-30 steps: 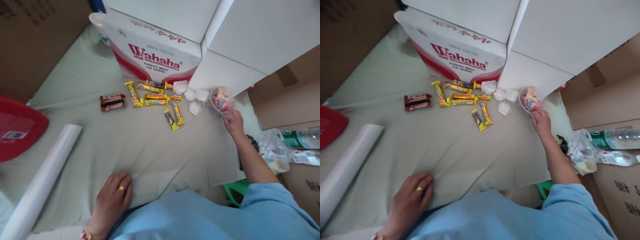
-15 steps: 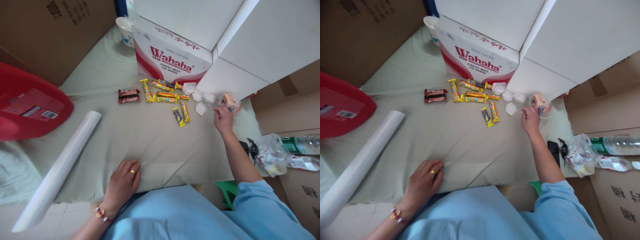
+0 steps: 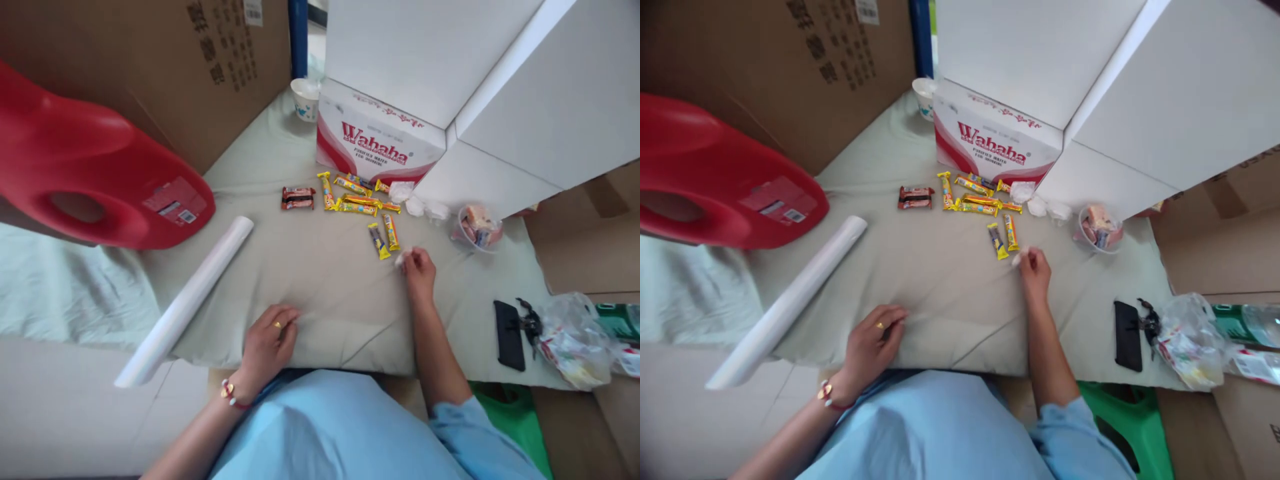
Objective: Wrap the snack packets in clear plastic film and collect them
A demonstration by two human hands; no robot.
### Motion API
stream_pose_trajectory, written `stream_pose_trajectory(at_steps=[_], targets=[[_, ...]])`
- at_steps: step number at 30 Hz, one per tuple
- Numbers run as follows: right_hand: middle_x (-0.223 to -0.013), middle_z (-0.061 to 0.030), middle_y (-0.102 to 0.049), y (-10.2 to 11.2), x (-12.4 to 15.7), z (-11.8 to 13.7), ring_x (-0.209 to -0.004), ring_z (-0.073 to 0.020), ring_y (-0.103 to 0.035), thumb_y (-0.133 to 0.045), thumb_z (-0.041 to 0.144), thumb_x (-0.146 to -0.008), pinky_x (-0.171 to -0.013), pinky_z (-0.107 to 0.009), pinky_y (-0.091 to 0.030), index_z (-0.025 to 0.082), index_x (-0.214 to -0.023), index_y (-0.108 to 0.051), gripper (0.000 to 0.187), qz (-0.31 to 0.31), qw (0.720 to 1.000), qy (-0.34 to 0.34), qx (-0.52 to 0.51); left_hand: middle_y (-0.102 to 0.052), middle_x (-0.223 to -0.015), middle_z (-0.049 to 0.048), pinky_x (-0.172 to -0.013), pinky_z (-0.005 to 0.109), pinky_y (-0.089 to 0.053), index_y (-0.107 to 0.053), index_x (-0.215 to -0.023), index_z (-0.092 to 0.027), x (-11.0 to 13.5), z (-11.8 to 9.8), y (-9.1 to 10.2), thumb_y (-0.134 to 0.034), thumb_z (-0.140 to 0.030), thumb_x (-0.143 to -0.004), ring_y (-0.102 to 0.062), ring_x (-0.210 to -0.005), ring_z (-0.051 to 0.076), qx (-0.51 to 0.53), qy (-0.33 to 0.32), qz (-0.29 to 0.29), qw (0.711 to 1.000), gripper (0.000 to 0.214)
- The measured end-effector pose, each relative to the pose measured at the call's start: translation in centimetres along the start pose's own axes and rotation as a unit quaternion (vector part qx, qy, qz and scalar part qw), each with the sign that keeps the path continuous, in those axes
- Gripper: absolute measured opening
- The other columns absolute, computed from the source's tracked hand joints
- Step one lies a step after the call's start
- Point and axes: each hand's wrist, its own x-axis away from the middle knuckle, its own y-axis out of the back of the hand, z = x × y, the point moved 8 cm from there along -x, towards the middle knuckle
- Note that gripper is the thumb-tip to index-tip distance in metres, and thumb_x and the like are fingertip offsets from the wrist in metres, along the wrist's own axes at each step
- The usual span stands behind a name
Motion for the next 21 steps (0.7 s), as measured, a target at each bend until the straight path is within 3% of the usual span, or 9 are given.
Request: stream_pose_trajectory(at_steps=[2,4,7,9,12,14,17,19,21], targets=[[-0.082,0.0007,-0.068,-0.4,6.1,-0.3,-0.072,-0.017,-0.059,-0.07,0.052,-0.091,-0.072,-0.03,-0.049,0.024,-0.106,-0.069,0.032,0.01,0.994,-0.018,-0.104,-0.074,-0.096,0.0062,-0.079,0.029,-0.056,-0.073,-0.101,-0.019,-0.3,0.3,-0.1,-0.053,-0.022,-0.102,-0.07,-0.087,0.016,0.056,0.059,0.001,0.997,0.02],[-0.088,-0.0003,-0.07,-1.0,11.2,0.8,-0.077,-0.018,-0.062,-0.072,0.046,-0.093,-0.075,-0.032,-0.051,0.027,-0.107,-0.073,0.023,0.029,0.99,-0.012,-0.134,-0.072,-0.092,0.0046,-0.074,0.027,-0.054,-0.073,-0.101,-0.02,-1.0,-0.2,-1.2,-0.055,-0.031,-0.103,-0.068,-0.083,0.015,0.129,0.111,0.026,0.985,0.022],[-0.095,-0.0025,-0.072,-1.7,15.4,3.8,-0.087,-0.0221,-0.066,-0.071,0.038,-0.095,-0.081,-0.037,-0.053,0.034,-0.102,-0.079,0.011,0.061,0.991,0.047,-0.11,-0.07,-0.09,0.0043,-0.063,0.024,-0.05,-0.071,-0.105,-0.02,-2.0,-1.8,-5.7,-0.058,-0.049,-0.102,-0.066,-0.073,0.013,0.285,0.198,0.146,0.927,0.032],[-0.098,-0.0036,-0.072,-1.9,16.1,5.6,-0.093,-0.025,-0.067,-0.072,0.034,-0.094,-0.084,-0.041,-0.055,0.037,-0.099,-0.08,0.01,0.079,0.989,0.094,-0.083,-0.07,-0.091,0.0045,-0.057,0.024,-0.048,-0.067,-0.107,-0.02,-2.5,-3.0,-8.6,-0.065,-0.059,-0.095,-0.067,-0.073,0.016,0.354,0.241,0.207,0.88,0.041],[-0.099,-0.0047,-0.072,-2.0,15.8,7.1,-0.095,-0.0268,-0.068,-0.073,0.033,-0.092,-0.087,-0.045,-0.056,0.039,-0.096,-0.081,0.011,0.11,0.983,0.134,-0.066,-0.066,-0.078,0.0007,-0.058,0.025,-0.046,-0.065,-0.094,-0.019,-3.6,-3.9,-10.9,-0.069,-0.06,-0.091,-0.061,-0.068,0.015,0.399,0.246,0.225,0.854,0.041],[-0.102,-0.0052,-0.072,-2.3,15.5,6.9,-0.098,-0.0267,-0.068,-0.073,0.037,-0.093,-0.09,-0.045,-0.056,0.037,-0.097,-0.081,0.009,0.137,0.98,0.119,-0.078,-0.061,-0.07,-0.0017,-0.062,0.026,-0.045,-0.063,-0.085,-0.019,-4.0,-3.5,-11.1,-0.069,-0.054,-0.091,-0.056,-0.064,0.013,0.403,0.245,0.191,0.861,0.036],[-0.104,-0.0046,-0.072,-3.0,15.4,5.0,-0.092,-0.0232,-0.067,-0.066,0.049,-0.098,-0.085,-0.039,-0.055,0.033,-0.103,-0.077,0.021,0.162,0.976,0.007,-0.149,-0.063,-0.07,-0.0011,-0.064,0.026,-0.043,-0.065,-0.083,-0.019,-3.8,-2.4,-10.3,-0.069,-0.046,-0.091,-0.055,-0.065,0.013,0.361,0.247,0.133,0.89,0.029],[-0.097,-0.0032,-0.071,-3.9,15.7,3.9,-0.083,-0.0203,-0.064,-0.063,0.058,-0.099,-0.078,-0.035,-0.054,0.03,-0.106,-0.075,0.031,0.171,0.965,-0.065,-0.187,-0.066,-0.072,0.0,-0.065,0.027,-0.042,-0.068,-0.082,-0.019,-3.4,-2.3,-9.7,-0.07,-0.042,-0.089,-0.056,-0.067,0.014,0.324,0.226,0.128,0.91,0.025],[-0.088,-0.0012,-0.069,-4.9,16.1,3.7,-0.078,-0.0184,-0.061,-0.069,0.062,-0.094,-0.074,-0.032,-0.052,0.028,-0.102,-0.074,0.036,0.187,0.959,-0.092,-0.194,-0.067,-0.072,0.0002,-0.066,0.027,-0.042,-0.069,-0.08,-0.02,-3.0,-2.6,-9.2,-0.072,-0.041,-0.088,-0.057,-0.068,0.014,0.302,0.198,0.14,0.922,0.023]])
